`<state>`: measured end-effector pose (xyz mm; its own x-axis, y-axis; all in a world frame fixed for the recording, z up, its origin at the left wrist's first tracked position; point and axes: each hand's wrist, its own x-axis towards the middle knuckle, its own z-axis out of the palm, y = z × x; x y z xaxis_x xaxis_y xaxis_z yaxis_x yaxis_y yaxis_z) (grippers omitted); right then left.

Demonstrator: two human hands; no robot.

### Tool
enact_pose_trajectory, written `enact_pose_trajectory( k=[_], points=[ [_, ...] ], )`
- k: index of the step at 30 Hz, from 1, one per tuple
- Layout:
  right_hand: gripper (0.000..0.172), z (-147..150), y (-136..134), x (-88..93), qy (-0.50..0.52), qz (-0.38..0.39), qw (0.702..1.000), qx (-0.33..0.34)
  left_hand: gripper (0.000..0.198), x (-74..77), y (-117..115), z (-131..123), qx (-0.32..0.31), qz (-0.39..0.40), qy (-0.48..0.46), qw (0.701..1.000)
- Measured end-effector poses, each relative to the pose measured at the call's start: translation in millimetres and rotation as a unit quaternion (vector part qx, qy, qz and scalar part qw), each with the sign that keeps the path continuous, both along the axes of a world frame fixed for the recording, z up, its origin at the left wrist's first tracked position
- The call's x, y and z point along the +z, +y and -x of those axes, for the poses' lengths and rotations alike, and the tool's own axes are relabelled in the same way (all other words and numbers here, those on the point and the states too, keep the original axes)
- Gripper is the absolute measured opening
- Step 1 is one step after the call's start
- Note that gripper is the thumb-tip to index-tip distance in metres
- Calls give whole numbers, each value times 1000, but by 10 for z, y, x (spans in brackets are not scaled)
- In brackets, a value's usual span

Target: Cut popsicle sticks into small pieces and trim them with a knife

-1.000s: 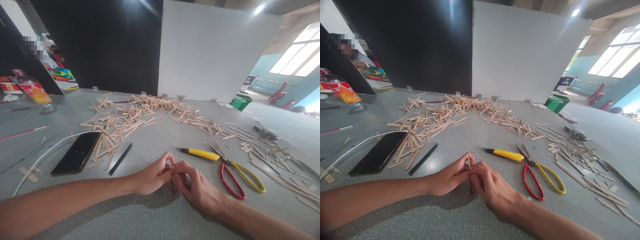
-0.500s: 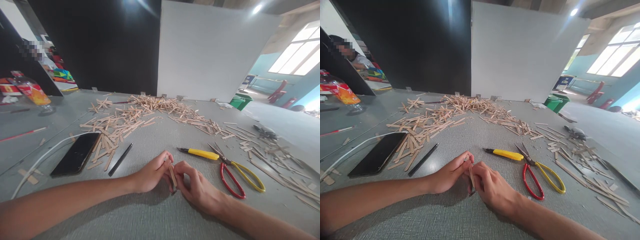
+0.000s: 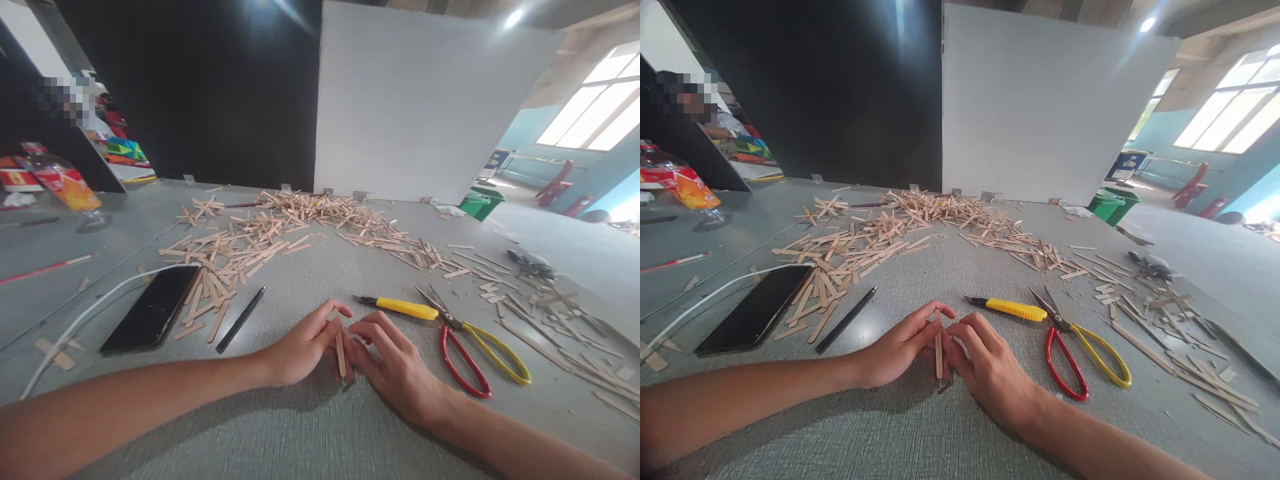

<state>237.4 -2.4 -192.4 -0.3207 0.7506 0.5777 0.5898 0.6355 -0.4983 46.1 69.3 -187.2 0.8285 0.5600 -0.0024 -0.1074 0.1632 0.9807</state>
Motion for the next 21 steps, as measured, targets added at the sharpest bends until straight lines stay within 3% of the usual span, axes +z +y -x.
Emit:
enact_pose_trajectory(
  k=[8,15,21],
  points=[
    [24,-53,13,-78,29,23,999,0,37,35,4,8,13,-31,23,999],
    [15,-31,-16,-8,71,64,995,-20,38,61,-11,8,13,-32,36,999],
    [21,-32,30,63,197,174,965,-6,38,74,-15,11,13,-39,43,998]
  ],
)
